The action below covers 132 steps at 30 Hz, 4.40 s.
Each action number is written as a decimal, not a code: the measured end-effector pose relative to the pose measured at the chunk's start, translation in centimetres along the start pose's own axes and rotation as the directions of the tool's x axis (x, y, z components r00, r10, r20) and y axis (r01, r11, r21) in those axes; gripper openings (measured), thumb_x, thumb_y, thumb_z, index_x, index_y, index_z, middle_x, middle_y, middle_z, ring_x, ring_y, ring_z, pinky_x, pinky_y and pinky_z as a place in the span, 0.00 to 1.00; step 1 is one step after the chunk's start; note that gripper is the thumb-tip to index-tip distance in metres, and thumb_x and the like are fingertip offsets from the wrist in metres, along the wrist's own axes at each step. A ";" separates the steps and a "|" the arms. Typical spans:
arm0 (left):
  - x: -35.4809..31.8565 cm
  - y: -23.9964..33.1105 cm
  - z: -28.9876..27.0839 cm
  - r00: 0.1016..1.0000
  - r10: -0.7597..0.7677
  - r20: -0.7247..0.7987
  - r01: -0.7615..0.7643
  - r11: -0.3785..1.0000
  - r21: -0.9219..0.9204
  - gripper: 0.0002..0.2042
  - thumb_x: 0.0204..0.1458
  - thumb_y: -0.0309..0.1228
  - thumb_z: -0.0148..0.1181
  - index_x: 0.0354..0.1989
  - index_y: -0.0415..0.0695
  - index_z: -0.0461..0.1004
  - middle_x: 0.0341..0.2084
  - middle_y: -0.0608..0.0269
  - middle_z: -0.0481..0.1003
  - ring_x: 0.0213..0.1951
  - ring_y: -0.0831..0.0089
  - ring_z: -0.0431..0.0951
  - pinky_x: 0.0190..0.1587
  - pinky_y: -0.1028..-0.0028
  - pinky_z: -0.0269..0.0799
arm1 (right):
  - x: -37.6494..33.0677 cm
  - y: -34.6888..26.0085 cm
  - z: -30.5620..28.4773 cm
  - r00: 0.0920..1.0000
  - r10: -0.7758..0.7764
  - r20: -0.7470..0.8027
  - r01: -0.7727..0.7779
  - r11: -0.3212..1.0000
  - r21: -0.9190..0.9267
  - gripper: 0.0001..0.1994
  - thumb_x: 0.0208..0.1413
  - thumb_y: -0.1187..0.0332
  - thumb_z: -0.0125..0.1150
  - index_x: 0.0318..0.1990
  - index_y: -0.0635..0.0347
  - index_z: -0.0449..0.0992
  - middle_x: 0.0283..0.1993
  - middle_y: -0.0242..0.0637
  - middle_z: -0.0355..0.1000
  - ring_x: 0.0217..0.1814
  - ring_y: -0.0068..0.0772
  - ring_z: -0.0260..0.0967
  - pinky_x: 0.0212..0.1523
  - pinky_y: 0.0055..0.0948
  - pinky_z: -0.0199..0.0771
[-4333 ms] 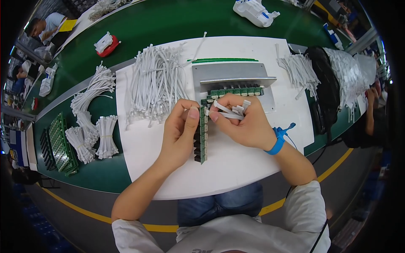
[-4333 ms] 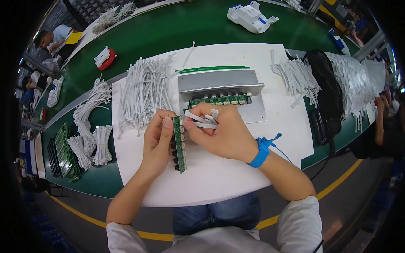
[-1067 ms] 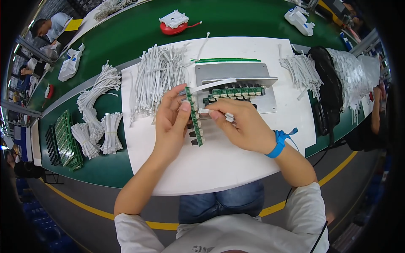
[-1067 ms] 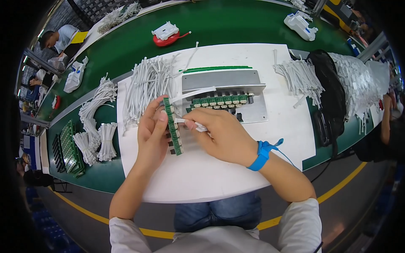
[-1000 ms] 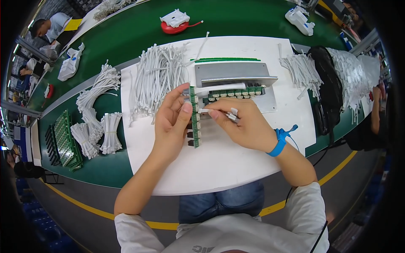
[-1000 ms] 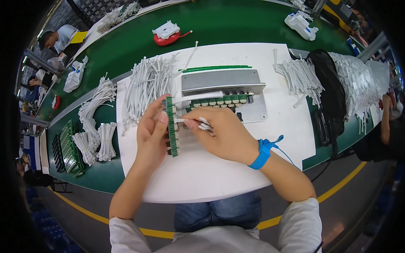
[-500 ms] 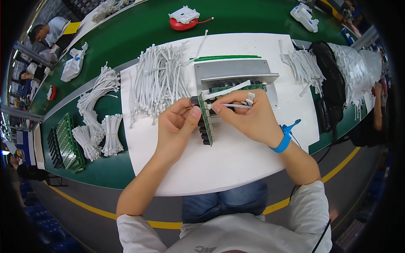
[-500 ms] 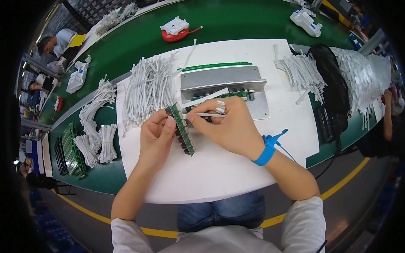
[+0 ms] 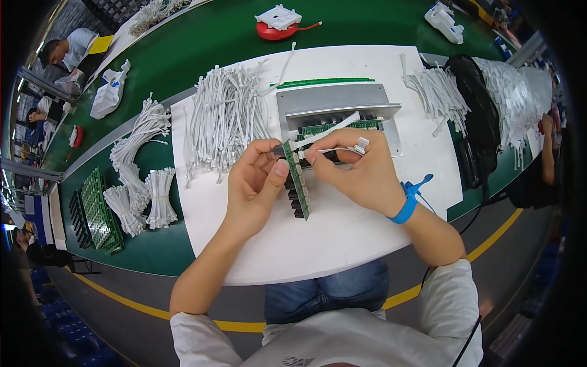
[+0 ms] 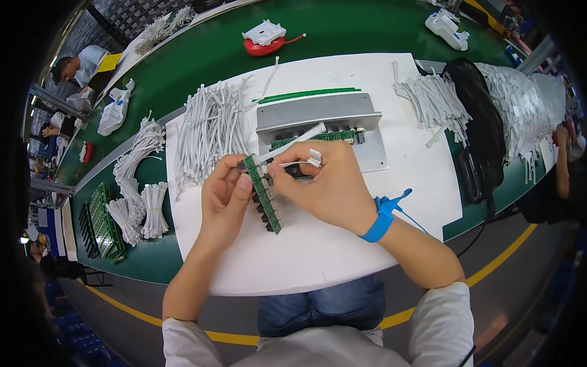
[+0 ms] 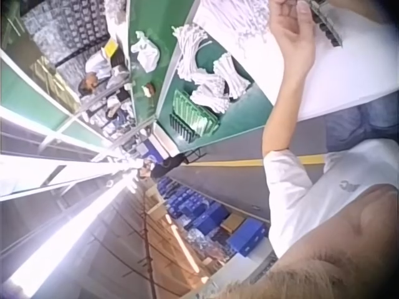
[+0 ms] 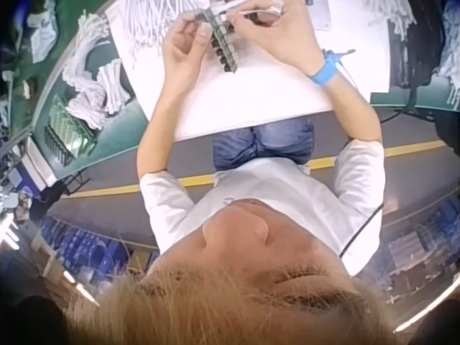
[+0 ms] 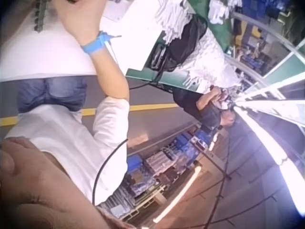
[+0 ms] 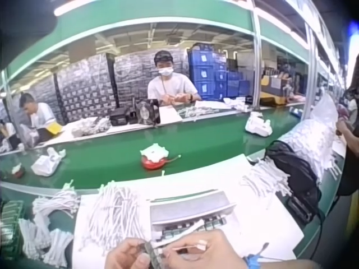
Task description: The person plugs white ribbon cables into designated connectors on a green printed circuit board by hand.
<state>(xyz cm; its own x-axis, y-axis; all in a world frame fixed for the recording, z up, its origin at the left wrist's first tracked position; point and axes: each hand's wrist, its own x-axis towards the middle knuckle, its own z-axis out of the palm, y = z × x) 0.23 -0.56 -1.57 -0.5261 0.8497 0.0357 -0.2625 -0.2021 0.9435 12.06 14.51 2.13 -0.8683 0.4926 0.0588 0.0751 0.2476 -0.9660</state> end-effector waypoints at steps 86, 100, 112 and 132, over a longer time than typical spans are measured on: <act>1.0 3.0 -1.9 0.944 0.118 -0.309 -0.127 0.992 -0.008 0.04 0.62 0.27 0.49 0.41 0.41 0.67 0.31 0.66 0.72 0.31 0.83 0.71 0.37 0.81 0.68 | 0.0 0.3 -1.3 0.969 -0.235 -0.076 0.235 0.972 -0.001 0.11 0.62 0.67 0.51 0.44 0.63 0.60 0.22 0.33 0.62 0.21 0.20 0.59 0.21 0.23 0.57; 0.0 -0.1 -1.5 0.836 0.349 0.424 -0.546 0.436 0.716 0.35 0.56 0.66 0.32 0.31 0.42 0.71 0.13 0.67 0.65 0.17 0.71 0.67 0.24 0.74 0.61 | 1.2 1.1 -0.4 0.871 -0.473 -0.134 0.454 0.878 -0.151 0.09 0.65 0.72 0.45 0.46 0.61 0.72 0.30 0.35 0.67 0.25 0.20 0.62 0.24 0.22 0.61; 0.3 1.8 -2.4 0.725 0.675 -0.134 -0.550 0.685 0.478 0.25 0.53 0.53 0.51 0.36 0.44 0.52 0.15 0.63 0.61 0.15 0.78 0.60 0.19 0.80 0.55 | 0.2 0.3 -1.1 0.972 -0.220 -0.078 0.229 0.962 0.149 0.07 0.66 0.68 0.43 0.46 0.61 0.58 0.27 0.31 0.65 0.30 0.18 0.59 0.31 0.20 0.60; -0.5 2.3 0.5 0.972 -0.219 -0.084 0.195 0.953 -0.233 0.15 0.64 0.39 0.45 0.47 0.41 0.70 0.35 0.65 0.75 0.36 0.79 0.73 0.43 0.77 0.70 | -0.9 -0.3 1.6 0.991 -0.095 0.099 0.087 0.993 0.083 0.06 0.54 0.72 0.62 0.36 0.66 0.76 0.27 0.31 0.74 0.29 0.13 0.64 0.28 0.17 0.65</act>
<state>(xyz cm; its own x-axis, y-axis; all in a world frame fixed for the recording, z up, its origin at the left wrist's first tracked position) 0.34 -1.24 0.79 -0.5216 0.8295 -0.1997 -0.5413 -0.1407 0.8290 12.01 12.65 1.93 -0.9157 0.3819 0.1249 -0.0415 0.2192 -0.9748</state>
